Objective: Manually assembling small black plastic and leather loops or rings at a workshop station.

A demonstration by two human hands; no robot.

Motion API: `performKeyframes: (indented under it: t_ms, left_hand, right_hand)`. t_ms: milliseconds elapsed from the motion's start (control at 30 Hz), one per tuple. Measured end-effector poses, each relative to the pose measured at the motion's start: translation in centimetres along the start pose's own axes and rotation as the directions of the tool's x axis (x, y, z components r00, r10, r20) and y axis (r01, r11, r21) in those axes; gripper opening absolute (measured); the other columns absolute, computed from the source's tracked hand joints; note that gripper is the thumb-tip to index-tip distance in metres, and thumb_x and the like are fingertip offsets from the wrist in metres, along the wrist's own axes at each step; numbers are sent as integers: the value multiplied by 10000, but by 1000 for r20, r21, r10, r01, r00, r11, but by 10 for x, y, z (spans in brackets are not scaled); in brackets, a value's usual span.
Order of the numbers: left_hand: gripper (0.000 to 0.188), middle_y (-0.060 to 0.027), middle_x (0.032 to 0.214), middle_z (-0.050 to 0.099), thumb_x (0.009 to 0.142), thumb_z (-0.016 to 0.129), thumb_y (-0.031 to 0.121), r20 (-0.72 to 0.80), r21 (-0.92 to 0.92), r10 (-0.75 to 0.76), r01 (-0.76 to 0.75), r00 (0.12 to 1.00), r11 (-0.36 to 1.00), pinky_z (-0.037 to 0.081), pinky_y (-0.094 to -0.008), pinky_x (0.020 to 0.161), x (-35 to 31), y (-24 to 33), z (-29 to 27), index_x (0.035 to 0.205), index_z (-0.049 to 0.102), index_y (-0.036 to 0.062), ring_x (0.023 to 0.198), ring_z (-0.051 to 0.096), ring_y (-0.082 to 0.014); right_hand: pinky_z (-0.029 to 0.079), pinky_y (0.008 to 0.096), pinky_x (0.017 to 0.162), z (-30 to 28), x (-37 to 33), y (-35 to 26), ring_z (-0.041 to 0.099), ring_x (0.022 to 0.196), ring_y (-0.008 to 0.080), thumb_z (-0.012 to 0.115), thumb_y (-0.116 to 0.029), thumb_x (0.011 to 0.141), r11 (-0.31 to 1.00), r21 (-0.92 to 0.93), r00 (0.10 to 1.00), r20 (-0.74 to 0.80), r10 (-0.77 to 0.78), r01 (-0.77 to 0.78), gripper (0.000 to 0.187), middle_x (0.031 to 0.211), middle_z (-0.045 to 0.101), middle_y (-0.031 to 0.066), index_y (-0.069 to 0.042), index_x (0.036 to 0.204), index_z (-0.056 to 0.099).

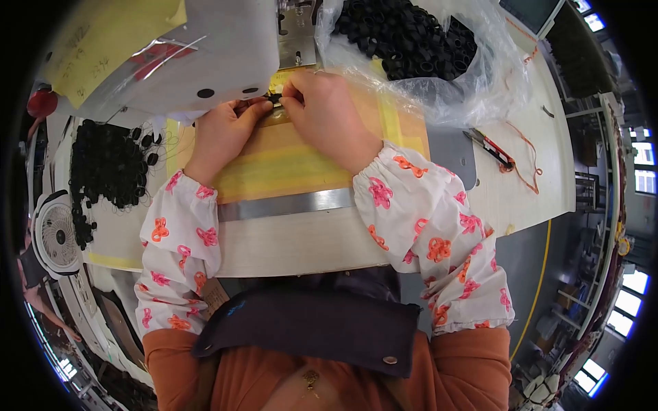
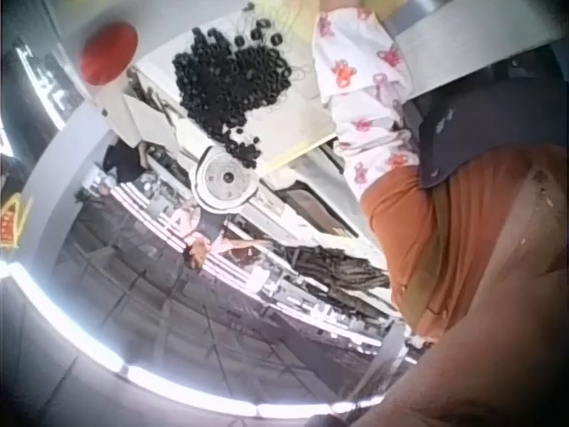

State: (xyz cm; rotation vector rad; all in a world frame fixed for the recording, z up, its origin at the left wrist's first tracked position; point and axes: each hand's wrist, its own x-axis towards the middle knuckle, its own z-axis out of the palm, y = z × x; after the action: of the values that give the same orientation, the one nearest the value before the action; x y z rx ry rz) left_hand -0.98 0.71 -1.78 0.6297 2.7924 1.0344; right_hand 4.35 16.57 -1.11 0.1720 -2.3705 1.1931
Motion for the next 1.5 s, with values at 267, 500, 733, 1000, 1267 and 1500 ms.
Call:
performKeyframes:
  t_ms: [267, 500, 733, 1000, 1267, 1500]
  left_hand:
    - [252, -58, 699, 635, 779, 626, 282, -63, -82, 141, -145, 988, 986, 429, -267, 585, 2, -4, 2, 886, 642, 55, 608, 577, -139]
    - [279, -46, 794, 643, 797, 532, 392, 42, -2, 37, -37, 998, 999, 470, -341, 641, 4, -5, -1, 950, 645, 187, 740, 608, -247]
    - [305, -38, 805, 645, 798, 516, 426, 63, -5, 41, -40, 997, 999, 467, -334, 636, 0, -13, -3, 957, 643, 199, 740, 609, -247]
    - [281, -41, 794, 646, 782, 543, 406, 42, -9, 27, -26, 999, 1000, 456, -323, 629, -1, -7, 0, 912, 659, 186, 717, 605, -233]
    - [303, -38, 747, 653, 776, 584, 391, 15, -63, 22, -21, 1000, 998, 447, -267, 601, 8, -9, -5, 895, 662, 123, 658, 608, -146]
    - [242, -85, 675, 616, 740, 550, 366, -170, 76, 243, -233, 955, 969, 442, -392, 553, -1, -4, 3, 820, 655, 162, 622, 594, -270]
  right_hand:
    - [441, 331, 506, -5, 3, -2, 562, 547, 286, 597, 0, 689, 999, -14, 997, 57, 47, -47, 54, 613, 571, 152, 26, 682, 550]
    - [445, 327, 502, -5, 6, -7, 564, 537, 278, 612, -8, 678, 995, -76, 995, 65, 74, -69, 60, 607, 577, 141, 23, 679, 560]
    - [447, 322, 494, -3, 5, -10, 565, 525, 270, 623, -23, 668, 987, -116, 990, 82, 118, -108, 68, 606, 580, 138, 17, 673, 568]
    - [446, 322, 496, -4, 3, -4, 562, 519, 265, 609, -49, 688, 987, -113, 987, 100, 129, -117, 68, 605, 581, 139, 12, 679, 581]
    - [449, 342, 516, -4, 13, -6, 568, 534, 282, 619, -77, 674, 987, -69, 985, 86, 152, -146, 96, 607, 586, 144, 12, 677, 583]
    - [464, 318, 537, -6, 1, 11, 589, 549, 240, 654, -130, 693, 980, -148, 980, 124, 155, -137, 160, 630, 605, 143, 19, 737, 615]
